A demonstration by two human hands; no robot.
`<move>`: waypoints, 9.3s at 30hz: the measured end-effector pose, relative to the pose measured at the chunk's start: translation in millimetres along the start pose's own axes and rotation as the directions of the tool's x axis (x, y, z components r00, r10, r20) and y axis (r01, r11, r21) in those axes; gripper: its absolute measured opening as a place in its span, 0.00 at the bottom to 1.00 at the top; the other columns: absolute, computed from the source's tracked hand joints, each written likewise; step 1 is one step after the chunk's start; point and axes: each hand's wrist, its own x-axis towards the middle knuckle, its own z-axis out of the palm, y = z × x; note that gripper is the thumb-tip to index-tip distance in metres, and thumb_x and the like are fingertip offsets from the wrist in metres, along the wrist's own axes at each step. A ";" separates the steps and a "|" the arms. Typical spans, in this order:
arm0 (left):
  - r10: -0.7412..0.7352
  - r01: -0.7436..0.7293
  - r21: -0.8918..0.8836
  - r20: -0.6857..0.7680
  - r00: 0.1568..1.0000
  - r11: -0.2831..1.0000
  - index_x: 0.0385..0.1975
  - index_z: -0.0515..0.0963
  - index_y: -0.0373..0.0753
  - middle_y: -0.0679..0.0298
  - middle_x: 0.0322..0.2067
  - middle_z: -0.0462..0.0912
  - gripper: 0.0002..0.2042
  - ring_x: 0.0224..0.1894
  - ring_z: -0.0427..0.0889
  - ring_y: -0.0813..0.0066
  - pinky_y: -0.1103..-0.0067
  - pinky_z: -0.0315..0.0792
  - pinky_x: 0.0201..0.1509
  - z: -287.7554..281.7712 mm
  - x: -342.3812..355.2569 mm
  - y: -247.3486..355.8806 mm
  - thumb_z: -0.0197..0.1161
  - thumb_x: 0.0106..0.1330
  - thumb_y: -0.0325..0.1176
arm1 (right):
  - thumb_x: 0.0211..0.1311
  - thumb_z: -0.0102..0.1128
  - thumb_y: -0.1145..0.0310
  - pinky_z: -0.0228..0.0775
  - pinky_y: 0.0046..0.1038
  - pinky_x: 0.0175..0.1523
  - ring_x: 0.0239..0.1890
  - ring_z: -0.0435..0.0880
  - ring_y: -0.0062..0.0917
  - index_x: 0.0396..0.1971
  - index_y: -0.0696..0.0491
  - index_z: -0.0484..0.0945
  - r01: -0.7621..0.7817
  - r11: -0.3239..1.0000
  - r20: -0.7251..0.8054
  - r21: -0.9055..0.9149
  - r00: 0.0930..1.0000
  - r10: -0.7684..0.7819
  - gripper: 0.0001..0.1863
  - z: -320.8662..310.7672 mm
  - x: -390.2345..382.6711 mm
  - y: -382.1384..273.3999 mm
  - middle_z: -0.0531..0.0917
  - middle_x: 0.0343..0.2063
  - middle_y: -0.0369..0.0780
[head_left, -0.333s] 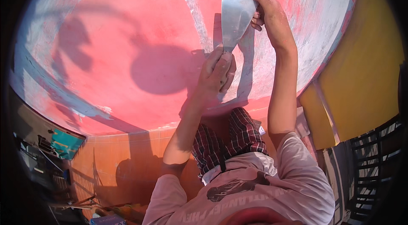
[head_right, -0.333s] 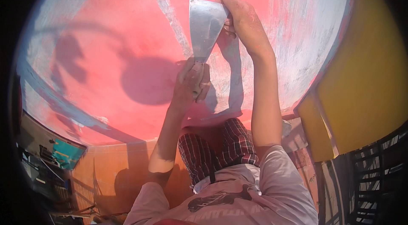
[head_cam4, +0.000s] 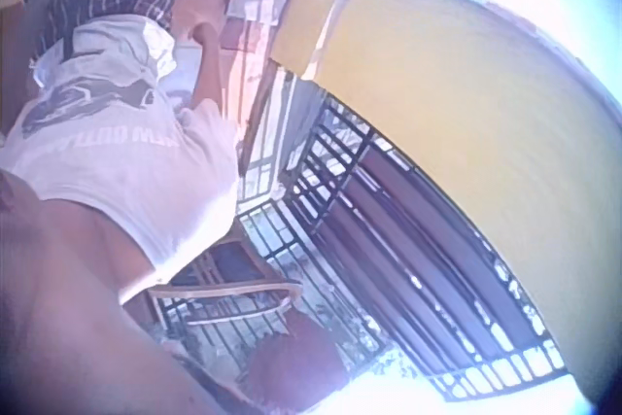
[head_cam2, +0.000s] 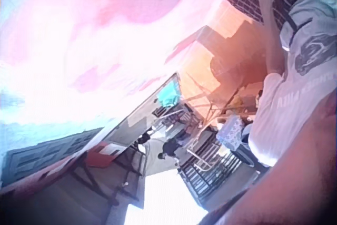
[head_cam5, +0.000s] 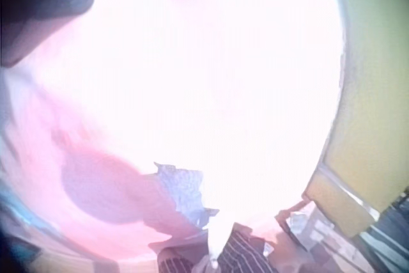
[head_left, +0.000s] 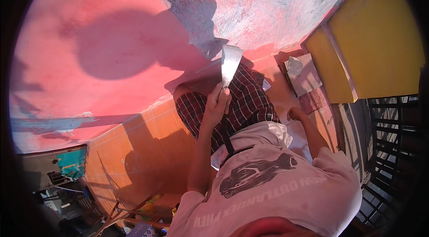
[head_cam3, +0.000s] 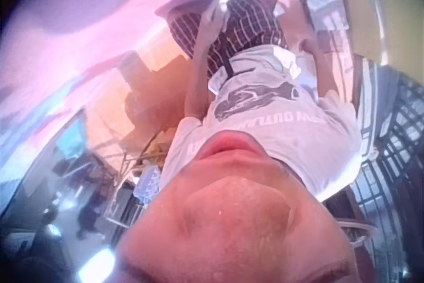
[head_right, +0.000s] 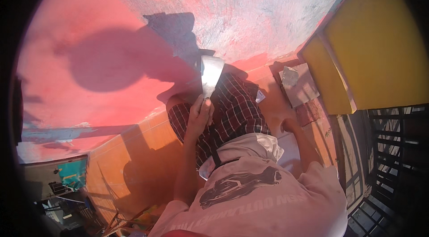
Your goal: The person uses a metal scraper to remove old paint or plaster from a pink wall. They repeatedly scrape the surface, occasionally pause to wipe the tool, and continue working on the same wall area.
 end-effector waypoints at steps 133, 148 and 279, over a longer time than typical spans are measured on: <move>0.219 -0.106 0.565 -0.135 0.966 0.818 0.57 0.83 0.44 0.63 0.29 0.79 0.22 0.23 0.77 0.76 0.78 0.72 0.27 51.9 -69.6 -5.1 0.68 0.61 0.22 | 0.67 0.65 0.65 0.71 0.22 0.36 0.30 0.75 0.19 0.56 0.52 0.78 0.814 0.561 0.350 -0.149 0.574 -0.740 0.19 121.0 -136.7 -326.1 0.83 0.44 0.37; 0.244 -0.088 0.603 -0.183 0.952 0.793 0.56 0.83 0.45 0.63 0.29 0.80 0.22 0.23 0.78 0.76 0.79 0.73 0.27 40.8 -71.4 -5.6 0.68 0.61 0.22 | 0.72 0.60 0.54 0.76 0.29 0.54 0.50 0.83 0.23 0.60 0.51 0.76 0.730 0.682 0.436 -0.046 0.628 -0.644 0.23 124.9 -140.5 -331.9 0.84 0.52 0.37; 0.189 -0.421 -0.468 -0.464 0.865 0.777 0.78 0.38 0.41 0.58 0.48 0.76 0.31 0.14 0.65 0.87 0.87 0.59 0.13 12.9 59.2 191.8 0.40 0.79 0.33 | 0.80 0.45 0.62 0.67 0.17 0.30 0.27 0.74 0.11 0.54 0.60 0.73 0.778 0.286 -0.036 0.559 0.368 -0.929 0.17 136.2 -246.9 -586.5 0.80 0.30 0.34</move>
